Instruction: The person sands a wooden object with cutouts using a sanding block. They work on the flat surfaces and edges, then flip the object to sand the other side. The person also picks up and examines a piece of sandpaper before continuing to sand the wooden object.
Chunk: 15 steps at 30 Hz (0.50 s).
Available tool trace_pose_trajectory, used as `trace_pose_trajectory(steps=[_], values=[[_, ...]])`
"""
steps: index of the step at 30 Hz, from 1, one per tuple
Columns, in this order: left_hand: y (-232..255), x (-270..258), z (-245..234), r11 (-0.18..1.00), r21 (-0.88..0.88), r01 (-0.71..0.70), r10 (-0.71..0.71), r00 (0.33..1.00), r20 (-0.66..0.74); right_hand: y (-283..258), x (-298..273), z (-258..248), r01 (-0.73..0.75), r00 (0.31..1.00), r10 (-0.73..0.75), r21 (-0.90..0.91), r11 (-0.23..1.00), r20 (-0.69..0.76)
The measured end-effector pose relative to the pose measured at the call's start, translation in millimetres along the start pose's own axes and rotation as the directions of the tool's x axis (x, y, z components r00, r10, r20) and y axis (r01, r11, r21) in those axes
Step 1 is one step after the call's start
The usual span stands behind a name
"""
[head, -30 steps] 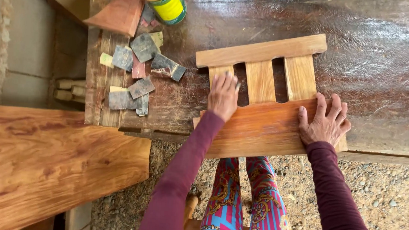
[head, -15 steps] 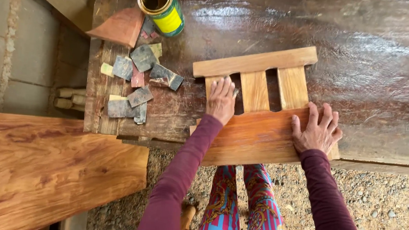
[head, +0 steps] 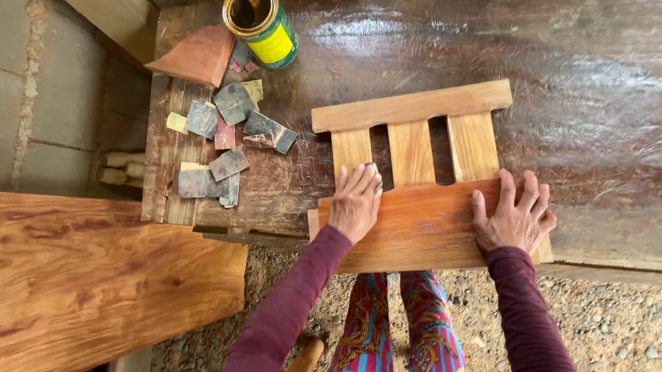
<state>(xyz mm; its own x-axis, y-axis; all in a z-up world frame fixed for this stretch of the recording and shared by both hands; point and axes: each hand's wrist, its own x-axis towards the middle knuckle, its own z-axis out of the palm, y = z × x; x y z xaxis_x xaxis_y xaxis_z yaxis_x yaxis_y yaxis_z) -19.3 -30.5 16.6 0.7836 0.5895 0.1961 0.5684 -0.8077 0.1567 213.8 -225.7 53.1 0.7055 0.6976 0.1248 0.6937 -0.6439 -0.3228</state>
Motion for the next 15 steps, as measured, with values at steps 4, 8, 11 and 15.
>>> trace_pose_trajectory(steps=[4, 8, 11, 15], values=[[-14.7, 36.2, 20.2, 0.995, -0.077, 0.061, -0.066, 0.995, -0.073, -2.6, -5.0, -3.5, 0.015, 1.0, -0.015, 0.008, 1.0, -0.008], [-13.1, 13.1, 37.6, 0.996, -0.035, 0.078, -0.08, 0.995, -0.06, -0.4, 2.0, -2.2, 0.008, 1.0, -0.008, -0.014, 1.0, -0.003], [-12.8, -3.3, 30.5, 0.998, -0.012, 0.063, -0.063, 0.998, -0.017, -2.7, 1.1, -0.2, -0.005, 1.0, 0.005, -0.01, 1.0, 0.009], [-18.8, 34.7, 19.4, 0.989, -0.051, 0.14, -0.142, 0.989, -0.041, -0.6, -9.6, -2.5, 0.001, 1.0, -0.001, -0.006, 1.0, 0.021]])
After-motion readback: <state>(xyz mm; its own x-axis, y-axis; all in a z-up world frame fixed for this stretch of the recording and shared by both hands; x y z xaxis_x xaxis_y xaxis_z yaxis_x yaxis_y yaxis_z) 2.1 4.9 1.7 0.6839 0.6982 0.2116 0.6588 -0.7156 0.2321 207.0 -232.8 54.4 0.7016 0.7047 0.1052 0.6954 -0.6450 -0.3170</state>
